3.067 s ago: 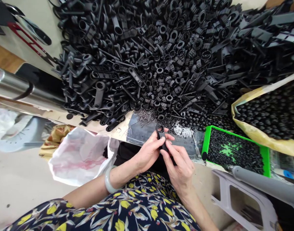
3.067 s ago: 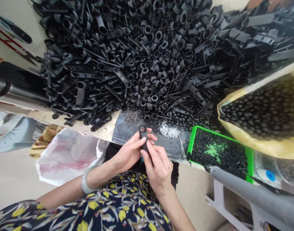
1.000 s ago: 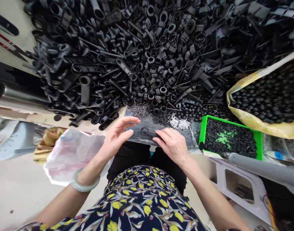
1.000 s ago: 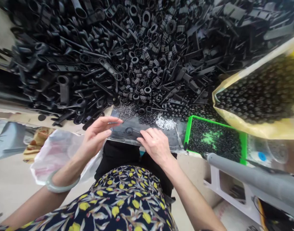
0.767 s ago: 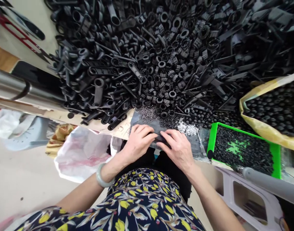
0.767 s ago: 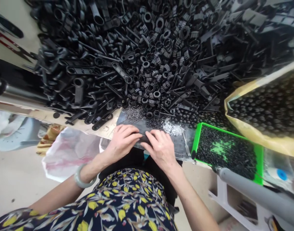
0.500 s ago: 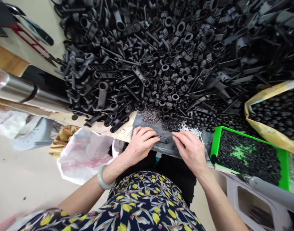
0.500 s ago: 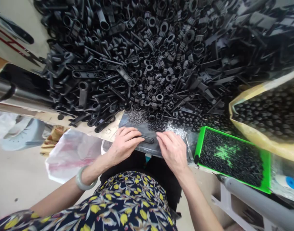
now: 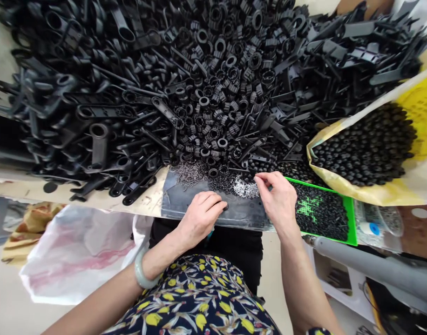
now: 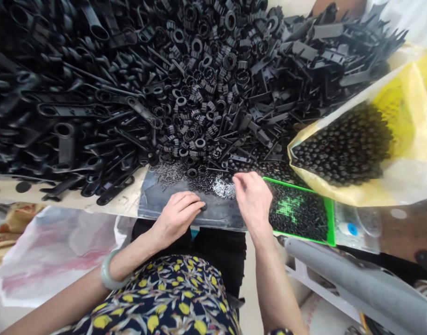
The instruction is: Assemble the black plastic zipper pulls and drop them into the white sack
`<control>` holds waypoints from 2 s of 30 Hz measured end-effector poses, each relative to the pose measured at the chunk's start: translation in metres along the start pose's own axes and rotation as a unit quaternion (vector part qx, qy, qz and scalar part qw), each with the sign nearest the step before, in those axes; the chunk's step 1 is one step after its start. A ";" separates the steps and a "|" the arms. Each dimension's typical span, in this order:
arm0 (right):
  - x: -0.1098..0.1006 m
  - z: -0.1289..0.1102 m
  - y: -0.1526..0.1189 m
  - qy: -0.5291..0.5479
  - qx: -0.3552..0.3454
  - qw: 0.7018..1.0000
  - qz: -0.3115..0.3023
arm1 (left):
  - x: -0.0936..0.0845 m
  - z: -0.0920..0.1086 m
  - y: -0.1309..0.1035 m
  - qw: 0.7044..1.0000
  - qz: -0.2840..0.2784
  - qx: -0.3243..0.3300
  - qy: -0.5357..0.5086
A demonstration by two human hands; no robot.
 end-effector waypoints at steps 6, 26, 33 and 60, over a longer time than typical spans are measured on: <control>0.025 -0.007 0.005 -0.084 -0.020 0.995 -0.039 | 0.000 -0.002 0.003 1.000 -0.006 -0.017 -0.008; 0.010 -0.035 -0.043 0.178 -0.018 0.975 -0.130 | 0.001 -0.011 0.001 0.998 0.010 -0.069 -0.008; 0.023 -0.059 -0.057 0.125 -0.178 0.965 -0.147 | 0.002 -0.011 -0.001 0.998 0.022 -0.057 -0.008; 0.029 -0.074 -0.055 0.043 -0.197 0.953 -0.224 | 0.003 -0.019 -0.008 0.995 0.012 -0.088 -0.055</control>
Point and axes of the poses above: each hand's wrist, its own y-axis towards the middle knuckle, its own x-axis out of the palm, z = x × y, the point moved 5 cm from there along y, towards the middle knuckle, and after that the axes turned 4 degrees about z, right-handed, at the moved point
